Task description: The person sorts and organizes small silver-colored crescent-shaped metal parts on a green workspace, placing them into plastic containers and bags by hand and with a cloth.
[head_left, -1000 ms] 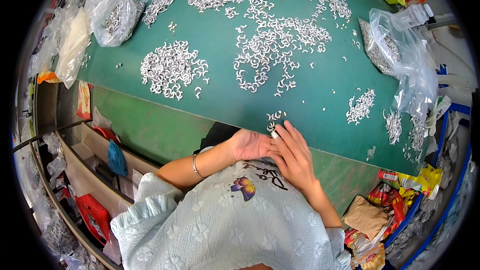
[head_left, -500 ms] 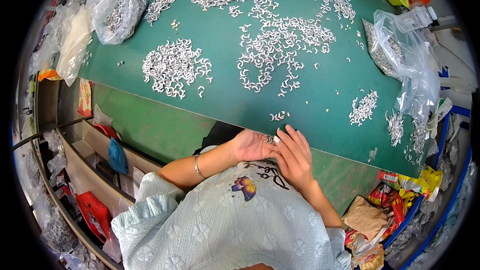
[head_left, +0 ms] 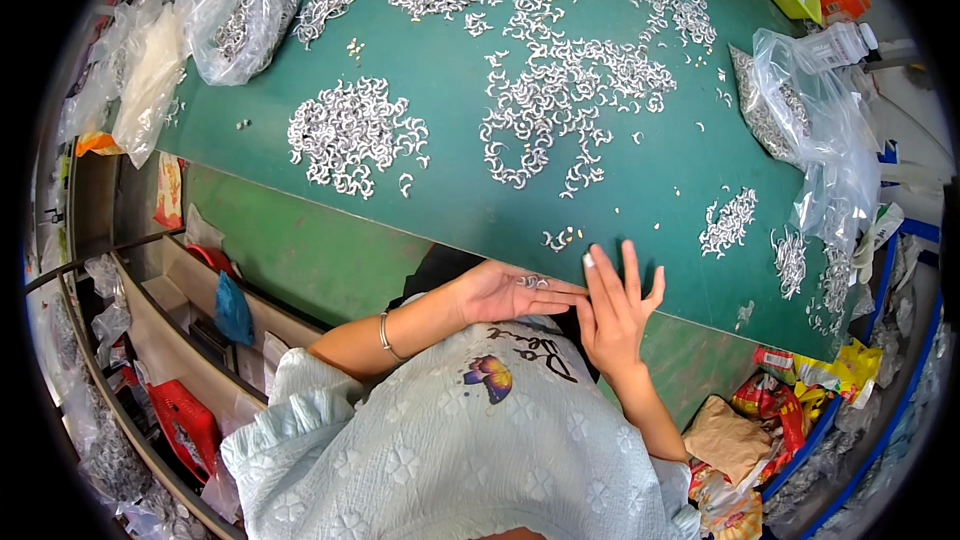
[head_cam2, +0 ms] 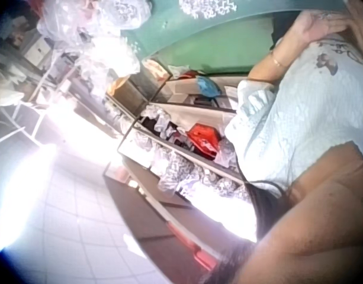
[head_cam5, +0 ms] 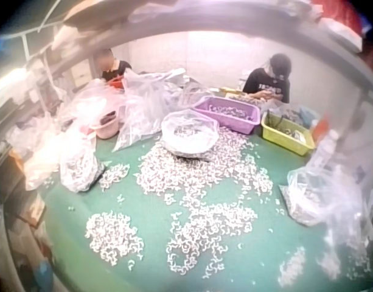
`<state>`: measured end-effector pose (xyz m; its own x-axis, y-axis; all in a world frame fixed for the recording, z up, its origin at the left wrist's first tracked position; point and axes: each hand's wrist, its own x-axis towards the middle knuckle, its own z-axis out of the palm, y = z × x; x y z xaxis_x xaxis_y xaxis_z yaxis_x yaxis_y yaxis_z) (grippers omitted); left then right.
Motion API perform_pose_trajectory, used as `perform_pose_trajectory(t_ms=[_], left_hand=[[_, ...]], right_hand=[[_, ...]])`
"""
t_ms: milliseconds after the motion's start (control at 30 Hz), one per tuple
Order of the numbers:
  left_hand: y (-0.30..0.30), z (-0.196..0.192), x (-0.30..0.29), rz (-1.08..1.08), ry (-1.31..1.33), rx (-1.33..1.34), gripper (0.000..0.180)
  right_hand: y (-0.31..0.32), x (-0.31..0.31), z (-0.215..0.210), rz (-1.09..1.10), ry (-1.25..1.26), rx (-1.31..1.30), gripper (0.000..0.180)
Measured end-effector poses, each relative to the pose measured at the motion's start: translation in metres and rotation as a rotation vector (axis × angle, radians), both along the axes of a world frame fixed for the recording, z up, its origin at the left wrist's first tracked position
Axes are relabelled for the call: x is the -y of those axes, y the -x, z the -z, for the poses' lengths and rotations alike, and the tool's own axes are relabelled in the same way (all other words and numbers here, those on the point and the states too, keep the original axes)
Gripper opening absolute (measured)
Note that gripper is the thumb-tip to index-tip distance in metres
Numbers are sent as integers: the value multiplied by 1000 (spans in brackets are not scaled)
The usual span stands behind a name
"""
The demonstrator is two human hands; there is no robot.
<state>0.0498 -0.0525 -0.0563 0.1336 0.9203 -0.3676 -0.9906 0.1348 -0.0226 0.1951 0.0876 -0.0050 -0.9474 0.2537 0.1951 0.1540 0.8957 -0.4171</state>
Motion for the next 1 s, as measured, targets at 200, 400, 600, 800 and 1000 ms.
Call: perform_pose_trajectory(t_ms=[200,400,600,800,1000], left_hand=[[-2,-1,-2,-24,116,-19,46],[0,1,-1,-7,0,27,48],[-7,23,7,-114,-121,243,49],[-2,21,12,-163,-86,283,50],[3,9,10,-9,98,88,41]], right_hand=[[24,0,-12,-59,-51,158,59],[21,-7,-15,49,-81,186,65],[36,8,-17,-155,-28,180,74],[22,15,-14,-282,76,230,72],[14,24,-14,-480,168,164,63]])
